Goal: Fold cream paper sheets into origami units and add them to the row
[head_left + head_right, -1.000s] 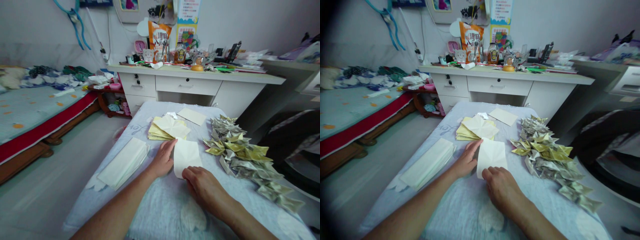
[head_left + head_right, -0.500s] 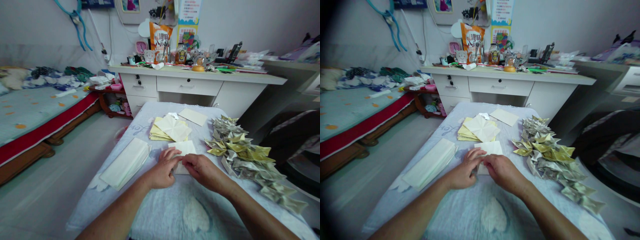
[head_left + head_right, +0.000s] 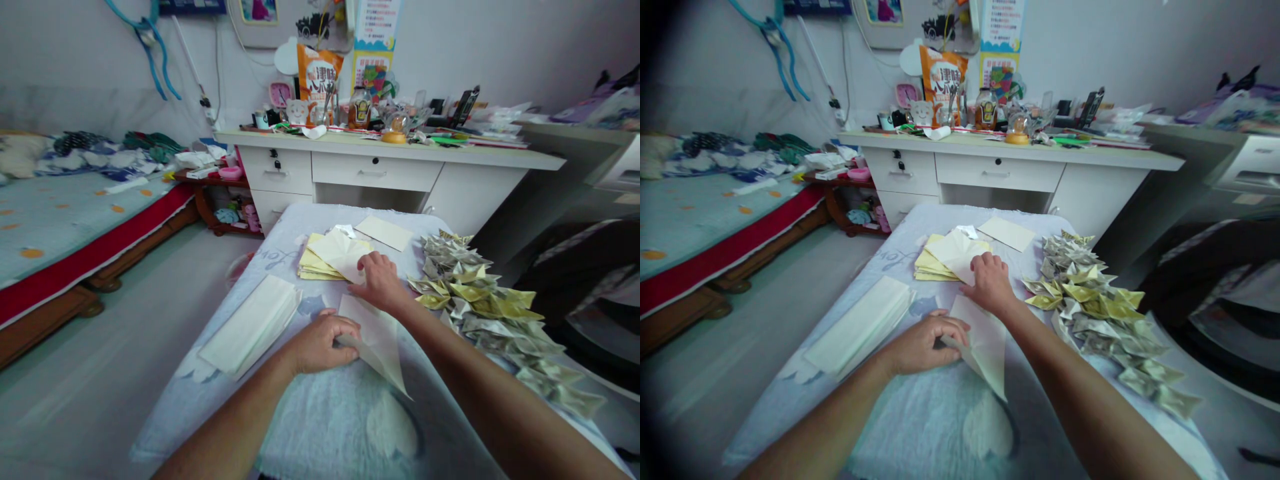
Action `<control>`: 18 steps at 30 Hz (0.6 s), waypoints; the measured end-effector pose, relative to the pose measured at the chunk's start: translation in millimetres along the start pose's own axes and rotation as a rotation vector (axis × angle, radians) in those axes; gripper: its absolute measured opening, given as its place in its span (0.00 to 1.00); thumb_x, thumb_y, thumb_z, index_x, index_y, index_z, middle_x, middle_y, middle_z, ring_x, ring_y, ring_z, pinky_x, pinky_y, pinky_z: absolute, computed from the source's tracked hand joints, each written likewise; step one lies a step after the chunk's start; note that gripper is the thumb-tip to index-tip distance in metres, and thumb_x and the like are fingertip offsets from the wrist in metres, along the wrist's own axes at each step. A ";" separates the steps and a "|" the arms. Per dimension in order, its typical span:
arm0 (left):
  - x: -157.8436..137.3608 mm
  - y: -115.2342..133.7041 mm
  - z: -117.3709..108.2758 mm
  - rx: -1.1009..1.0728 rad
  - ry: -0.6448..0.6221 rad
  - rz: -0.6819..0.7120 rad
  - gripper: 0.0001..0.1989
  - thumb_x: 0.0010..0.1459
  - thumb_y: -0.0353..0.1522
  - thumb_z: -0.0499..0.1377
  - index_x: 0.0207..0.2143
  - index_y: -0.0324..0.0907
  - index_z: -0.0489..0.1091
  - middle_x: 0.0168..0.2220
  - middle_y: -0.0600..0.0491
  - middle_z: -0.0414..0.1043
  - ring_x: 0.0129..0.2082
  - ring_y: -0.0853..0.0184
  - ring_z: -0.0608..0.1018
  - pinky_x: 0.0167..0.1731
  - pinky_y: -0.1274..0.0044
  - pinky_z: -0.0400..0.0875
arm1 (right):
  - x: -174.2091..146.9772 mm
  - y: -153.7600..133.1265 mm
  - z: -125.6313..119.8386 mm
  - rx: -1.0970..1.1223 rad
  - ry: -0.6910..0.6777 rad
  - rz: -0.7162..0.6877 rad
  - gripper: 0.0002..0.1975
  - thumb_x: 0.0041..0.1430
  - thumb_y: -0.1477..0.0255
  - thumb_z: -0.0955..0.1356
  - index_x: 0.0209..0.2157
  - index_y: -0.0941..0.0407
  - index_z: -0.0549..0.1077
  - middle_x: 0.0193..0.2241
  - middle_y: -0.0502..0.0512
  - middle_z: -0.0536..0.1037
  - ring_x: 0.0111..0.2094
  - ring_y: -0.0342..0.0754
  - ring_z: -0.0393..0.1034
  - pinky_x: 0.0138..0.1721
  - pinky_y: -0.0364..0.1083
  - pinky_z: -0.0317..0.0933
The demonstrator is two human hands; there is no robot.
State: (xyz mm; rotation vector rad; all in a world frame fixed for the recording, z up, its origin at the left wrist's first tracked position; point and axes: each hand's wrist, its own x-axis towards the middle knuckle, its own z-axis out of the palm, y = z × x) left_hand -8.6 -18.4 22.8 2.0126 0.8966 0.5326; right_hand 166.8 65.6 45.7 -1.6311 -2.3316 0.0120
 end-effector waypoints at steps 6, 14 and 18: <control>0.7 -7.1 -0.2 -0.009 0.012 0.041 0.08 0.51 0.31 0.60 0.34 0.41 0.76 0.34 0.53 0.77 0.37 0.65 0.77 0.43 0.76 0.67 | 12.4 6.3 14.4 -0.072 -0.018 0.008 0.15 0.49 0.67 0.72 0.38 0.55 0.69 0.42 0.60 0.68 0.44 0.57 0.60 0.42 0.51 0.54; -0.8 -3.8 -1.8 -0.071 0.013 -0.009 0.08 0.54 0.33 0.58 0.32 0.37 0.75 0.31 0.53 0.74 0.31 0.69 0.74 0.34 0.80 0.65 | -19.9 36.0 -14.0 0.212 0.018 0.036 0.12 0.52 0.67 0.71 0.37 0.57 0.71 0.41 0.60 0.69 0.44 0.54 0.62 0.44 0.51 0.57; -1.4 -3.1 -0.3 -0.167 0.049 -0.053 0.10 0.56 0.34 0.57 0.32 0.36 0.74 0.30 0.54 0.73 0.29 0.69 0.72 0.30 0.80 0.64 | -59.6 35.9 -46.4 0.804 -0.241 -0.005 0.19 0.62 0.55 0.61 0.36 0.57 0.71 0.34 0.55 0.73 0.37 0.49 0.66 0.40 0.47 0.60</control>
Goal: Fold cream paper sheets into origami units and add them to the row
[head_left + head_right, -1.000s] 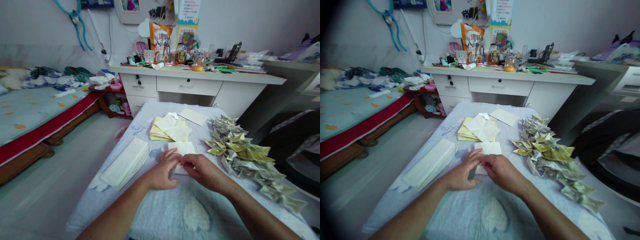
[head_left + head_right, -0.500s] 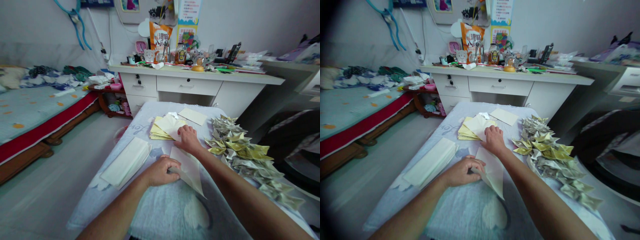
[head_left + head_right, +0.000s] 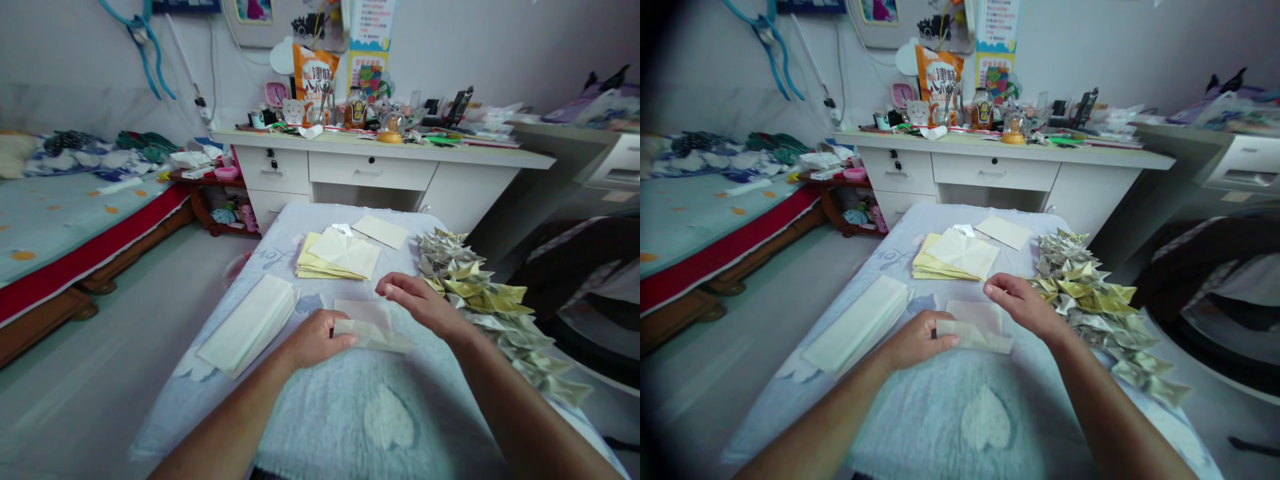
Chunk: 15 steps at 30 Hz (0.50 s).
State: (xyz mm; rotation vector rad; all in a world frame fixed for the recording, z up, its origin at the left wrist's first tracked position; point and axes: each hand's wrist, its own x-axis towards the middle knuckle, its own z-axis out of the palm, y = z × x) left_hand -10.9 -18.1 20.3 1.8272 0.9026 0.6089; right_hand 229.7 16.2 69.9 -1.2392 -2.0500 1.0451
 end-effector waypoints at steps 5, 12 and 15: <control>1.2 -0.5 2.5 -0.053 0.003 -0.027 0.10 0.55 0.33 0.57 0.36 0.37 0.75 0.35 0.53 0.76 0.34 0.65 0.75 0.36 0.78 0.68 | -37.2 -5.3 6.7 0.335 -0.203 0.047 0.24 0.49 0.53 0.71 0.40 0.57 0.72 0.39 0.54 0.73 0.39 0.48 0.67 0.40 0.45 0.61; 5.4 -6.9 4.7 -0.074 0.074 -0.076 0.11 0.54 0.32 0.56 0.40 0.38 0.73 0.38 0.52 0.76 0.38 0.64 0.76 0.37 0.78 0.69 | -38.3 24.9 38.2 0.511 -0.129 0.238 0.19 0.51 0.59 0.71 0.37 0.59 0.72 0.31 0.52 0.75 0.31 0.45 0.67 0.32 0.42 0.60; 6.9 -13.0 6.7 -0.072 0.158 -0.108 0.14 0.53 0.30 0.58 0.43 0.40 0.68 0.34 0.53 0.75 0.33 0.67 0.75 0.31 0.80 0.66 | -36.4 32.7 46.8 0.537 -0.038 0.257 0.18 0.50 0.60 0.72 0.37 0.58 0.71 0.31 0.53 0.76 0.30 0.45 0.68 0.30 0.42 0.60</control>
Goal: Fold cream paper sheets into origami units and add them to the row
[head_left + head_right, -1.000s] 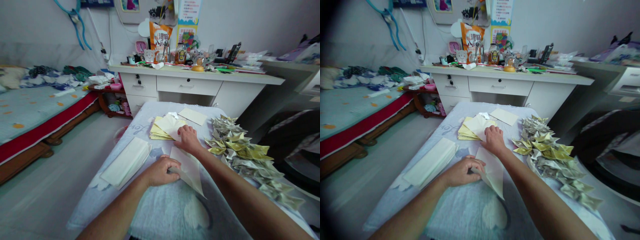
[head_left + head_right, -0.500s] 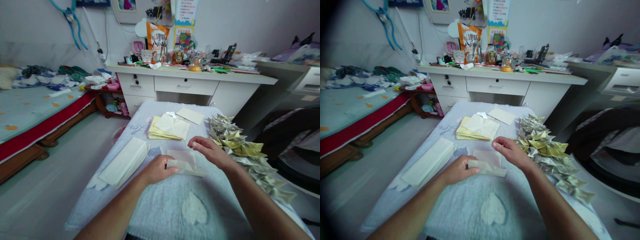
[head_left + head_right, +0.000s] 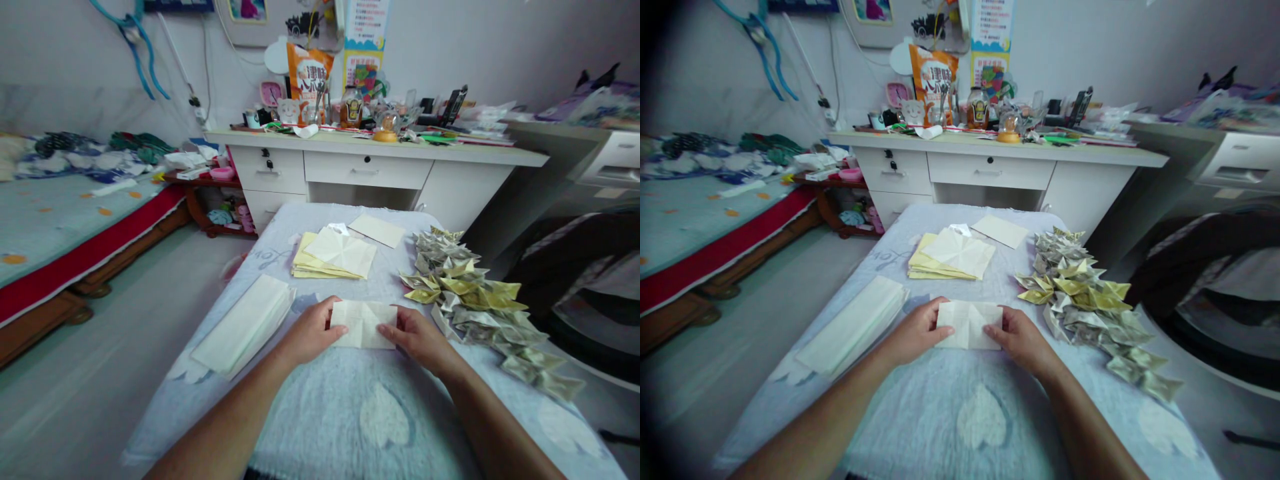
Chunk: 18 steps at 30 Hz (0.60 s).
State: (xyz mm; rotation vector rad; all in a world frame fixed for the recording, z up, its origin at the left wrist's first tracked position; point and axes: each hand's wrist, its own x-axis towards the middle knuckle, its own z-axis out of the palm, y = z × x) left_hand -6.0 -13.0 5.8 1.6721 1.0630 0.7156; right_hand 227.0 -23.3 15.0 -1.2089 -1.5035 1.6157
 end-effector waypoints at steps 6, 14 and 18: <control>0.2 -1.5 1.9 0.049 0.046 -0.059 0.35 0.52 0.29 0.58 0.61 0.45 0.49 0.28 0.58 0.73 0.24 0.71 0.72 0.24 0.82 0.59 | 3.5 13.5 3.2 -0.039 0.155 0.010 0.23 0.50 0.64 0.69 0.46 0.56 0.61 0.26 0.49 0.76 0.23 0.44 0.67 0.22 0.40 0.55; -2.4 3.9 1.6 0.465 0.061 -0.022 0.14 0.55 0.33 0.57 0.45 0.45 0.70 0.21 0.58 0.69 0.25 0.68 0.73 0.28 0.79 0.61 | 2.4 13.2 8.4 -0.691 0.378 -0.025 0.28 0.51 0.70 0.65 0.55 0.59 0.58 0.17 0.42 0.67 0.21 0.44 0.63 0.25 0.42 0.51; -3.8 4.1 3.1 0.605 0.060 -0.004 0.13 0.57 0.33 0.55 0.44 0.45 0.72 0.30 0.53 0.77 0.33 0.64 0.78 0.36 0.76 0.66 | 1.7 13.7 13.0 -0.823 0.414 -0.019 0.28 0.53 0.70 0.65 0.55 0.60 0.57 0.20 0.44 0.70 0.22 0.46 0.65 0.27 0.42 0.53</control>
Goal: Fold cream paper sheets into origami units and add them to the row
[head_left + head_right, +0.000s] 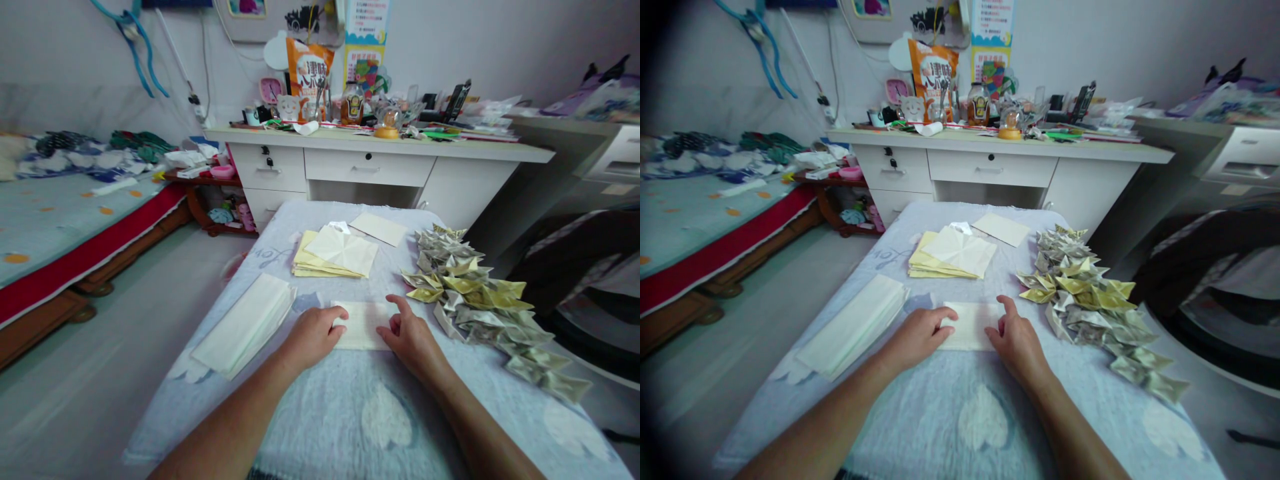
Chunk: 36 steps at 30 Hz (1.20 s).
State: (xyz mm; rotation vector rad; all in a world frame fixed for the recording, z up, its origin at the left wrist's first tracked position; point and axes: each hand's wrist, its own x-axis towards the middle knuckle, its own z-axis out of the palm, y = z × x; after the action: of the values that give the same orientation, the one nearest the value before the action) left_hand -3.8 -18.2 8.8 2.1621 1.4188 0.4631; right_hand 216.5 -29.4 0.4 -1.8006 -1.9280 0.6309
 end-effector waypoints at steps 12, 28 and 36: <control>0.4 0.4 8.4 0.196 -0.003 0.016 0.15 0.62 0.34 0.50 0.48 0.47 0.70 0.44 0.50 0.78 0.45 0.62 0.78 0.46 0.71 0.69 | -2.3 1.6 2.8 -0.110 0.051 0.040 0.20 0.55 0.68 0.64 0.49 0.57 0.60 0.22 0.47 0.72 0.23 0.46 0.67 0.26 0.42 0.50; 1.9 3.0 10.1 0.221 0.012 -0.008 0.17 0.64 0.33 0.47 0.51 0.45 0.68 0.42 0.48 0.78 0.43 0.62 0.78 0.45 0.71 0.69 | -0.4 1.5 4.7 -0.119 0.080 0.062 0.15 0.56 0.68 0.65 0.45 0.55 0.60 0.22 0.47 0.73 0.23 0.46 0.66 0.25 0.41 0.48; 1.7 2.6 12.0 0.257 0.027 -0.019 0.17 0.63 0.32 0.47 0.51 0.48 0.69 0.39 0.50 0.75 0.40 0.63 0.76 0.42 0.73 0.68 | -0.6 1.4 4.2 -0.108 0.087 0.059 0.15 0.55 0.70 0.65 0.44 0.55 0.59 0.21 0.46 0.72 0.23 0.46 0.66 0.26 0.42 0.49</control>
State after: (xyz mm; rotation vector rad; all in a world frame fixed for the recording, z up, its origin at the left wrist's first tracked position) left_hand 5.3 -20.2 0.6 2.3473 1.5869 0.3181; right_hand 215.2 -30.1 -3.8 -1.9236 -1.8904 0.4672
